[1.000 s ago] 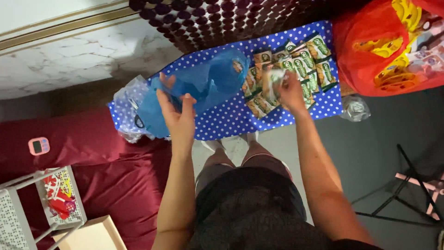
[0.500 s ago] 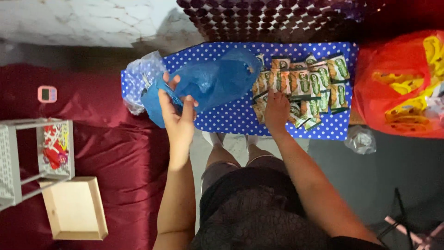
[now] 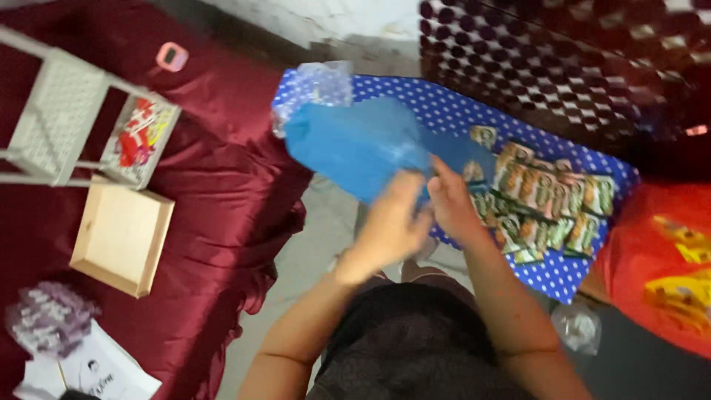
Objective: The person removes multiple small snack packets from a blue plastic bag and places them on a blue polka-dotted table. After emptying the bag, they fold and roll it into a compact bundle and set it aside.
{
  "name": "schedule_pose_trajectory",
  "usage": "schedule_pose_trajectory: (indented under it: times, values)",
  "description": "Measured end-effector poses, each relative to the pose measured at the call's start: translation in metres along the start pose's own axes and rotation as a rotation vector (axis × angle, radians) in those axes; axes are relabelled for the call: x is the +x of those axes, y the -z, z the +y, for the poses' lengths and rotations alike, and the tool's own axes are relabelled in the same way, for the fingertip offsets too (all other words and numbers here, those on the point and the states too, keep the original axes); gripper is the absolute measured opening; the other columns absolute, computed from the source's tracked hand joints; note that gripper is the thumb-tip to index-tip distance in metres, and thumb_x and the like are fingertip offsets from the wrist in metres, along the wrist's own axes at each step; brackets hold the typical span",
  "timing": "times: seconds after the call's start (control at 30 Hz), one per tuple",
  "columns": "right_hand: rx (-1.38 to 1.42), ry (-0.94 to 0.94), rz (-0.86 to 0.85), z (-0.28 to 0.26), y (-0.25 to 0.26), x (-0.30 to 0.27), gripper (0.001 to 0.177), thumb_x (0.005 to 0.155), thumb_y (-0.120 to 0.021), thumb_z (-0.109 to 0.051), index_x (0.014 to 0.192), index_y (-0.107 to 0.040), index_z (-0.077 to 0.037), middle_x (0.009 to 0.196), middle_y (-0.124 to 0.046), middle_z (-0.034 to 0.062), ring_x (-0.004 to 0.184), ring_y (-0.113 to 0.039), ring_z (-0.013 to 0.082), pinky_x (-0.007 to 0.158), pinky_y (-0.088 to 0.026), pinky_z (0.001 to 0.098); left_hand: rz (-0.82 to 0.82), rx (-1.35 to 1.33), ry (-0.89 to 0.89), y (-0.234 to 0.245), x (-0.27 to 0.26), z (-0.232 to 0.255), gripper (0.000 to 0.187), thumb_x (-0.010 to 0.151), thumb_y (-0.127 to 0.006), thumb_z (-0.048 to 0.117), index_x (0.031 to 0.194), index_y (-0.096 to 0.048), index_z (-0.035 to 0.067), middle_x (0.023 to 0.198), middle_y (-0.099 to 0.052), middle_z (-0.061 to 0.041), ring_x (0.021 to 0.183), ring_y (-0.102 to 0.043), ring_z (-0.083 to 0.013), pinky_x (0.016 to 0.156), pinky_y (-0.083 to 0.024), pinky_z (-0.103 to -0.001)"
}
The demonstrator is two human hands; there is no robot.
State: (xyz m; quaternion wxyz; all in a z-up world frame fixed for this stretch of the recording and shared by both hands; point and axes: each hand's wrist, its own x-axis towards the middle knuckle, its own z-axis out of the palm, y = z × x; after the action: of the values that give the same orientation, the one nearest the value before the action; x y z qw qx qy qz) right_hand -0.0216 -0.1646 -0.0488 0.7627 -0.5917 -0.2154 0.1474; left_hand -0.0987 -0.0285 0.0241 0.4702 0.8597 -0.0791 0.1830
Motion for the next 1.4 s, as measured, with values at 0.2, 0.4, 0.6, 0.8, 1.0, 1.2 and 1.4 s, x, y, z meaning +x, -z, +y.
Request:
schedule_pose_trajectory:
  times: [0.2,0.4,0.6,0.8,1.0,1.2,1.4]
  values:
    - [-0.229,-0.172,-0.028,-0.029,-0.016,0.036,0.042,0.096,-0.067,-0.011,0.135,-0.06,0.003,0.119,-0.068,0.0042,0.104,-0.062,0.0125,0.09,-0.051,0.0295,-0.058,0.023,-0.033,0.055,-0.04,0.019,0.044,0.091,-0.072,0.014,0.131,-0.057,0.002,0.13,-0.058,-0.02,0.121,-0.059,-0.0422,0.104,-0.049,-0.045]
    - [-0.037,-0.302,-0.074,-0.042,-0.084,0.045,0.03,0.099,-0.056,-0.01,0.127,-0.063,-0.004,0.109,-0.069,-0.0012,0.097,-0.065,0.0101,0.084,-0.055,0.0276,0.341,-0.132,0.099,0.131,-0.115,-0.041,0.021,0.098,-0.065,0.007,0.119,-0.068,0.009,0.124,-0.067,-0.01,0.119,-0.067,-0.0264,0.104,-0.053,-0.039]
    - [-0.254,-0.324,-0.388,-0.044,-0.162,0.02,0.036,0.099,-0.063,-0.011,0.133,-0.064,0.0,0.117,-0.068,0.0012,0.103,-0.062,0.0104,0.089,-0.051,0.0287,0.533,-0.136,0.492,0.198,-0.188,-0.152,0.056,0.092,-0.07,0.01,0.142,-0.046,0.009,0.131,-0.054,-0.014,0.093,-0.066,-0.0204,0.079,-0.056,-0.03]
    - [-0.396,-0.256,-0.655,-0.052,-0.221,-0.001,0.064,0.087,-0.072,-0.009,0.147,-0.053,0.0,0.131,-0.063,0.0042,0.113,-0.057,0.0121,0.096,-0.05,0.0298,0.36,-0.434,0.859,0.227,-0.245,-0.183,0.058,0.087,-0.067,0.01,0.14,-0.045,0.015,0.12,-0.059,-0.004,0.09,-0.064,-0.0168,0.057,-0.055,-0.03]
    - [-0.385,-0.197,-0.863,-0.055,-0.232,-0.005,0.084,0.08,-0.073,-0.007,0.155,-0.036,0.0,0.15,-0.05,0.0091,0.134,-0.046,0.017,0.112,-0.036,0.0332,0.605,-0.398,0.788,0.237,-0.303,-0.236,0.014,0.096,-0.072,0.008,0.104,-0.06,0.006,0.087,-0.063,-0.01,0.065,-0.056,-0.015,0.048,-0.045,-0.029]
    - [-0.833,-0.392,-0.758,-0.041,-0.158,0.035,0.083,0.076,-0.069,0.0,0.155,-0.049,-0.012,0.109,-0.059,0.0136,0.094,-0.056,0.021,0.081,-0.049,0.0348,0.856,-0.387,0.878,0.269,-0.323,-0.241,0.016,0.086,-0.057,-0.006,0.092,-0.06,0.008,0.081,-0.062,-0.004,0.057,-0.061,-0.0109,0.044,-0.057,-0.029]
    - [-0.746,-0.557,-0.553,0.004,-0.074,0.063,0.056,0.08,-0.065,0.008,0.132,-0.072,-0.01,0.094,-0.06,0.0035,0.078,-0.054,0.0164,0.064,-0.044,0.0305,0.861,-0.247,0.693,0.272,-0.296,-0.189,0.032,0.079,-0.051,-0.012,0.098,-0.067,0.008,0.086,-0.066,-0.005,0.061,-0.061,-0.0089,0.044,-0.054,-0.027]
